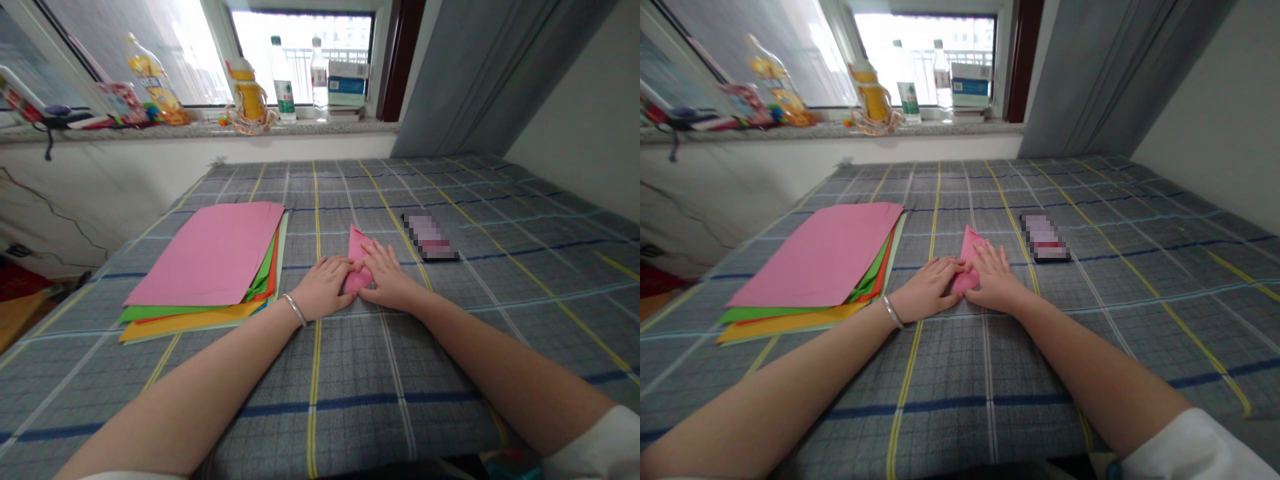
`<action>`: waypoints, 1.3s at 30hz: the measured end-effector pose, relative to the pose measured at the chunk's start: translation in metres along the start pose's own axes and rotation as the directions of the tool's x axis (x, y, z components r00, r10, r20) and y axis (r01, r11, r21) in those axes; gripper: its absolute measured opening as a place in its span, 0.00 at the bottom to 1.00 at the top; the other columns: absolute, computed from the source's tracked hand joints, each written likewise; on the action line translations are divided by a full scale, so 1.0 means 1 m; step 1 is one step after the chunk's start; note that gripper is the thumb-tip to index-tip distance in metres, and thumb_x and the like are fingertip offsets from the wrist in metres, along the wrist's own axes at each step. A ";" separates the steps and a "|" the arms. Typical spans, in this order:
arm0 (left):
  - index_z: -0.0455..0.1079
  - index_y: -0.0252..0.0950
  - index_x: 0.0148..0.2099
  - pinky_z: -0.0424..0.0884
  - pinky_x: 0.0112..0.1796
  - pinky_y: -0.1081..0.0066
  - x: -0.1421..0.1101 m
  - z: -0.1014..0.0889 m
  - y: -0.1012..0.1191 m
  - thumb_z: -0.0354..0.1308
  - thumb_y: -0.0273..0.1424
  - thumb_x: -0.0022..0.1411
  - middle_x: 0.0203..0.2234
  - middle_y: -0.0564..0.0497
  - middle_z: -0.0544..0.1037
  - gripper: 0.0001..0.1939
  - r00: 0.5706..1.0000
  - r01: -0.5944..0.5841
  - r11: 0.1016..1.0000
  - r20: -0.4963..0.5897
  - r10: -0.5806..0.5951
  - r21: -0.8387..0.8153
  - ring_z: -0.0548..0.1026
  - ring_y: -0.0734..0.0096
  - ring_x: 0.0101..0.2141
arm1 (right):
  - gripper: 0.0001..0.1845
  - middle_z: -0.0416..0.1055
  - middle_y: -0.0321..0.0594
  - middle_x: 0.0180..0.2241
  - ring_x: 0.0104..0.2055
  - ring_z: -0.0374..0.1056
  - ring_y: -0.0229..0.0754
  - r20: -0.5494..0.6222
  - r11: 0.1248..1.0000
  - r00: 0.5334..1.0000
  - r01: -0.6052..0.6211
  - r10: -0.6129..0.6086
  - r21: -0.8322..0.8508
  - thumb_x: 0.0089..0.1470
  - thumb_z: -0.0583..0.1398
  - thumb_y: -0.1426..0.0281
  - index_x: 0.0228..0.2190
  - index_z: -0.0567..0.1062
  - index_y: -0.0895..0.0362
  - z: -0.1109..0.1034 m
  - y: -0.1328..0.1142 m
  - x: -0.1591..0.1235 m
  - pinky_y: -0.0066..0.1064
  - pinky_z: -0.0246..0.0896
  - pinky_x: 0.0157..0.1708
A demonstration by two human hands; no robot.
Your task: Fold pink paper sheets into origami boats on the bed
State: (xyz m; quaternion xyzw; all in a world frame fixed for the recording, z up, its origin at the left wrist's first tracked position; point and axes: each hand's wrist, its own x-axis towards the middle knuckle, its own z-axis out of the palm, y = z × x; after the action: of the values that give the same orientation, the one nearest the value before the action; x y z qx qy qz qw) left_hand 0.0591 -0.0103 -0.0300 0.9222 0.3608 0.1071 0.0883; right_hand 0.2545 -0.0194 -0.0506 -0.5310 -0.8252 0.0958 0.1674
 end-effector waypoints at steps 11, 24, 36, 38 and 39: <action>0.59 0.35 0.59 0.53 0.60 0.50 0.000 0.002 -0.002 0.56 0.36 0.59 0.59 0.41 0.64 0.27 1.000 0.005 0.999 0.001 -0.005 -0.036 0.59 0.56 0.60 | 0.24 0.42 0.51 0.67 0.69 0.26 0.57 0.093 0.990 0.987 -0.135 0.131 0.040 0.45 0.59 0.69 0.46 0.67 0.58 -0.013 -0.001 0.000 0.54 0.21 0.64; 0.73 0.39 0.41 0.63 0.51 0.58 -0.004 -0.009 -0.005 0.52 0.30 0.63 0.44 0.48 0.73 0.09 0.940 -0.314 0.943 -0.100 0.325 0.112 0.67 0.60 0.47 | 0.23 0.46 0.50 0.66 0.69 0.32 0.57 0.067 0.989 0.989 -0.136 0.133 0.056 0.45 0.59 0.69 0.45 0.66 0.57 -0.007 0.005 0.002 0.53 0.25 0.64; 0.72 0.37 0.44 0.66 0.53 0.66 -0.009 -0.028 -0.016 0.54 0.29 0.64 0.48 0.45 0.71 0.09 0.909 -0.398 0.908 0.078 0.410 -0.132 0.71 0.64 0.50 | 0.29 0.42 0.51 0.67 0.69 0.29 0.57 0.100 0.984 0.980 -0.175 0.170 0.044 0.43 0.58 0.70 0.50 0.65 0.59 -0.011 0.002 0.002 0.50 0.24 0.65; 0.73 0.38 0.44 0.66 0.54 0.67 -0.011 -0.031 -0.017 0.54 0.26 0.62 0.51 0.46 0.71 0.10 0.913 -0.374 0.913 0.110 0.393 -0.161 0.72 0.65 0.50 | 0.30 0.42 0.52 0.67 0.69 0.29 0.57 0.100 0.983 0.980 -0.179 0.174 0.038 0.43 0.58 0.69 0.51 0.65 0.59 -0.012 0.001 0.002 0.49 0.24 0.65; 0.73 0.38 0.43 0.66 0.54 0.67 -0.011 -0.033 -0.017 0.54 0.25 0.61 0.52 0.47 0.71 0.11 0.914 -0.362 0.917 0.131 0.385 -0.168 0.72 0.65 0.50 | 0.30 0.43 0.52 0.67 0.69 0.29 0.57 0.101 0.983 0.979 -0.180 0.176 0.036 0.43 0.58 0.69 0.51 0.65 0.59 -0.012 0.001 0.002 0.49 0.24 0.65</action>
State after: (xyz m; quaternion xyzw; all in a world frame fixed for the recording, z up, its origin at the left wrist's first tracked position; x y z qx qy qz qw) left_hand 0.0314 -0.0028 -0.0039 0.9713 0.1607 0.0722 0.1597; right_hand 0.2592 -0.0175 -0.0390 -0.5934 -0.7792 0.1545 0.1297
